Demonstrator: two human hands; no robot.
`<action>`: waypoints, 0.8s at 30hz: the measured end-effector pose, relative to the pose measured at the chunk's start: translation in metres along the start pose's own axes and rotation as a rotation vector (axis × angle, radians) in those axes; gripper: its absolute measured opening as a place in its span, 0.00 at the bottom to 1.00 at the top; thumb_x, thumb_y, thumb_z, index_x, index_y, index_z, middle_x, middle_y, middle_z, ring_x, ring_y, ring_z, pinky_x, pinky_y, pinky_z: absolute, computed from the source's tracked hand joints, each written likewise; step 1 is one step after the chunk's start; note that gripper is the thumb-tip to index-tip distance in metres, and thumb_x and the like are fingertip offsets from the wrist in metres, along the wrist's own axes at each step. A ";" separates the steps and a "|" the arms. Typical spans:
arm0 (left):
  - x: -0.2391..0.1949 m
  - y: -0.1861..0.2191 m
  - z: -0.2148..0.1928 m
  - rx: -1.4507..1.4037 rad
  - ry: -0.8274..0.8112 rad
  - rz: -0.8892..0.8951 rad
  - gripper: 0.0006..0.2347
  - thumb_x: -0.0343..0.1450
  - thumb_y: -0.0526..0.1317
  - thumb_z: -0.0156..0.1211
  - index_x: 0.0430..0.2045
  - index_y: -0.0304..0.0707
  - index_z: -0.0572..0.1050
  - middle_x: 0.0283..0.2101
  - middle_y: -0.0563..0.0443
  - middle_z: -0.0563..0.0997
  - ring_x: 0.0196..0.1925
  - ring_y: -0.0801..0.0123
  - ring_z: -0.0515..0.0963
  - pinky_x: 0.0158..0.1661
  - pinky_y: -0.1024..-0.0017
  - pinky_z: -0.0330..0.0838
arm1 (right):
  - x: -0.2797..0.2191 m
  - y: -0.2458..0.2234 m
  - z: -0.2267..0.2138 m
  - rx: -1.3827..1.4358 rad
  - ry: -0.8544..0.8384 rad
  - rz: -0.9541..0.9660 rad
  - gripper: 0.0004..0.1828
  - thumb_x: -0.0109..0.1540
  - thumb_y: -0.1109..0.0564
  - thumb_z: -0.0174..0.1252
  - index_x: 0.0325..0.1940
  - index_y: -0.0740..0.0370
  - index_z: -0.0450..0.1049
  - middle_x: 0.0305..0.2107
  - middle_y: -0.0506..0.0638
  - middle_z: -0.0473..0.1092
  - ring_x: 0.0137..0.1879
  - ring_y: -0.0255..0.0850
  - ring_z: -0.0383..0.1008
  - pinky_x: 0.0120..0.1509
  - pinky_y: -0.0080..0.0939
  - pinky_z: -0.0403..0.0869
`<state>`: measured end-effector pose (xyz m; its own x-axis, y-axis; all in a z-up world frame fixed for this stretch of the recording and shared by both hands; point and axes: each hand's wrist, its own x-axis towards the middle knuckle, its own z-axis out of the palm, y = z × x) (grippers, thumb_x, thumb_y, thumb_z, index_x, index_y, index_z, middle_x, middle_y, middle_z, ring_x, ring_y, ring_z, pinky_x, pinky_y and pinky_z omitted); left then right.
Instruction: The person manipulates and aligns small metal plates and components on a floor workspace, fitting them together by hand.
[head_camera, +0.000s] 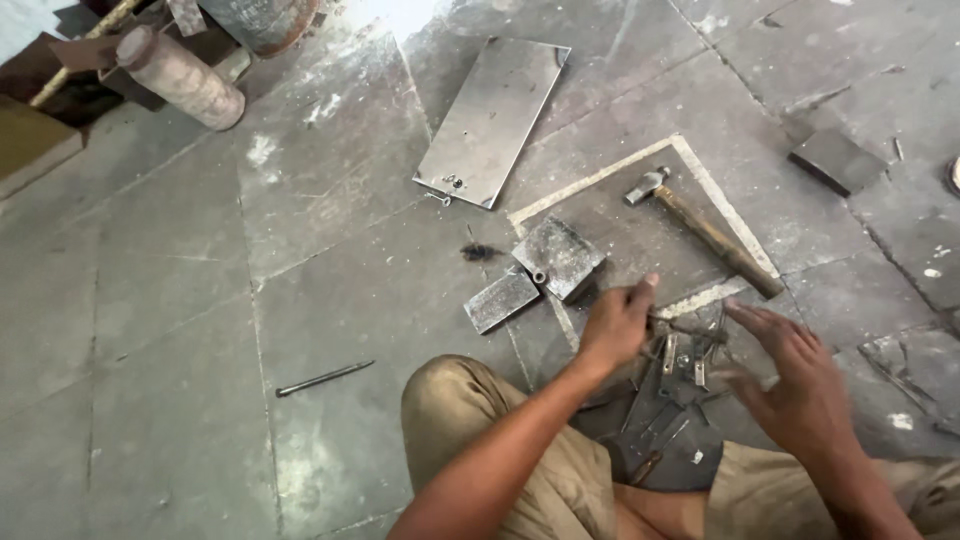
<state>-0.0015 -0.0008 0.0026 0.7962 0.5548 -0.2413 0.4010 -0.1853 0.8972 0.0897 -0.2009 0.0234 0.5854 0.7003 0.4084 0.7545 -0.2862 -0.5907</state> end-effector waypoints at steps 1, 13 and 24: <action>0.002 -0.001 -0.003 -0.043 -0.022 -0.021 0.29 0.79 0.59 0.42 0.19 0.32 0.75 0.20 0.42 0.75 0.24 0.54 0.75 0.32 0.54 0.68 | -0.005 0.001 0.002 -0.041 0.027 -0.080 0.25 0.55 0.47 0.61 0.55 0.58 0.75 0.47 0.57 0.77 0.53 0.56 0.76 0.61 0.50 0.69; -0.014 0.000 0.001 0.024 0.141 0.327 0.24 0.80 0.56 0.44 0.26 0.32 0.74 0.20 0.41 0.73 0.23 0.56 0.72 0.29 0.60 0.67 | -0.016 0.028 0.032 0.667 -0.160 0.862 0.28 0.59 0.44 0.59 0.59 0.60 0.74 0.47 0.58 0.78 0.49 0.49 0.77 0.52 0.47 0.71; -0.019 0.006 0.001 0.197 0.185 0.489 0.19 0.78 0.50 0.49 0.26 0.31 0.76 0.24 0.31 0.77 0.29 0.38 0.77 0.29 0.54 0.66 | -0.046 0.072 0.071 0.763 -0.185 0.879 0.33 0.73 0.37 0.52 0.52 0.77 0.75 0.34 0.63 0.73 0.38 0.51 0.68 0.42 0.52 0.65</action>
<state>-0.0135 -0.0132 0.0126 0.8251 0.4962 0.2703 0.0966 -0.5952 0.7978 0.0963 -0.2069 -0.0877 0.7166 0.5597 -0.4163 -0.2963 -0.2961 -0.9081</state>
